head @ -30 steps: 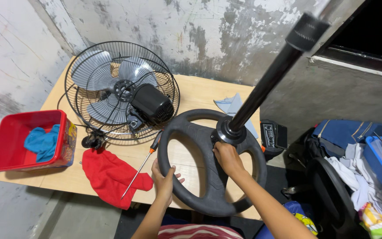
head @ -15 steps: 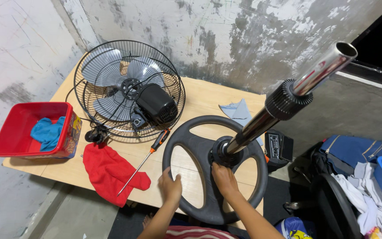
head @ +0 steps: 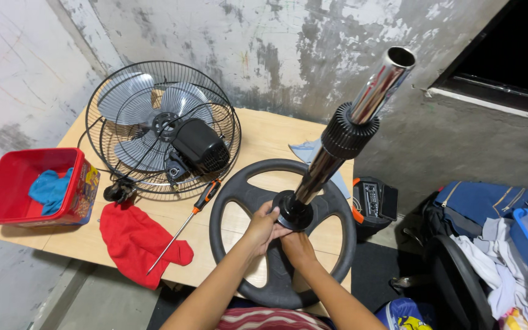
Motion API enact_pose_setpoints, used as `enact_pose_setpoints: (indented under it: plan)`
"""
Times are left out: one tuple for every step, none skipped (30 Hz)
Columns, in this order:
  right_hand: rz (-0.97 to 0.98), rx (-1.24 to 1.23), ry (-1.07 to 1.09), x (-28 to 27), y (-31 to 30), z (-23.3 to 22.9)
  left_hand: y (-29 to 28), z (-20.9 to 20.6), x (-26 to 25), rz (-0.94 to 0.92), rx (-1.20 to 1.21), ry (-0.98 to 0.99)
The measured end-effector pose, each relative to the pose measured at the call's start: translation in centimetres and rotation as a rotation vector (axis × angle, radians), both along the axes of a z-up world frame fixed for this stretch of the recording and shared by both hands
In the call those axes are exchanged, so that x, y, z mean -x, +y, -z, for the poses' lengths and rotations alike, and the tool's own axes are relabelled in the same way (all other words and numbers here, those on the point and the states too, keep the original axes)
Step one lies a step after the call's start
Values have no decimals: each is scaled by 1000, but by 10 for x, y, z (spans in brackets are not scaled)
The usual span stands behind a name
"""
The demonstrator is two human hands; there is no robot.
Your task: The person assembles a standing fan by attaching the base to the pole and securing it with a screwdriver. They then insert the pole into the fan head and tighten the connection.
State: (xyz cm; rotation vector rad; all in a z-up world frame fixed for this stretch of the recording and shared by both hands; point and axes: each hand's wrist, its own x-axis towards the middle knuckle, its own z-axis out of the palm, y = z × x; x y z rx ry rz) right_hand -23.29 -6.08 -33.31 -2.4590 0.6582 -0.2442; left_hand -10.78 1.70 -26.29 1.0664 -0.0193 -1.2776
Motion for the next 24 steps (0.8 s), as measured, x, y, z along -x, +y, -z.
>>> enact_pose_setpoints:
  plan:
    - [-12,-3,3,1,0,-1,0,-3,3,-7,46,35]
    - [-22,11,25,2,0,-2,0,-6,6,-15,91,70]
    - [-31,25,46,2,-1,-3,1,-10,8,-22,138,104]
    - [-40,39,67,2,-1,-4,0,-15,7,-15,149,87]
    - [-80,72,43,3,-2,-5,-2,-22,5,-9,162,71]
    - [-120,105,18,4,-4,-7,-4,-29,2,-4,175,56]
    - [-164,137,-8,4,-5,-9,-5,-38,-4,25,208,38]
    - [-188,201,21,4,-4,-11,-5,-49,-11,55,241,21]
    - [-212,266,50,4,-5,-14,-6,-60,-18,83,274,3]
    - [-236,331,79,4,-5,-16,-8,-71,-25,100,336,6]
    - [-274,379,80,4,-6,-18,-10,-83,-32,116,399,9]
    - [-312,426,81,4,-7,-20,-12,-94,-37,131,463,12]
    - [-353,472,82,2,-7,-22,-13,-105,-40,134,477,3]
    - [-382,498,98,1,-7,-23,-15,-115,-43,137,490,-7]
    - [-410,525,114,-1,-9,-24,-16,-124,-45,142,506,-17]
    - [-437,552,131,-3,-10,-25,-16,-132,-46,148,520,-20]
    - [-463,571,139,-5,-12,-26,-16,-139,-46,155,533,-24]
    - [-489,590,147,-8,-14,-27,-16,-144,-46,161,546,-27]
    - [-515,609,154,-10,-15,-28,-14,-147,-46,159,547,-26]
    - [-563,600,166,-12,-18,-30,-12,-150,-45,156,548,-24]
    - [-608,592,178,-14,-20,-32,-11,-151,-45,156,549,-23]
    - [-653,583,191,-17,-22,-35,-9,-151,-45,164,539,-23]
    - [-687,589,200,-18,-24,-39,-7,-151,-44,171,528,-24]
    - [-721,596,210,-19,-27,-43,-5,-149,-43,179,517,-24]
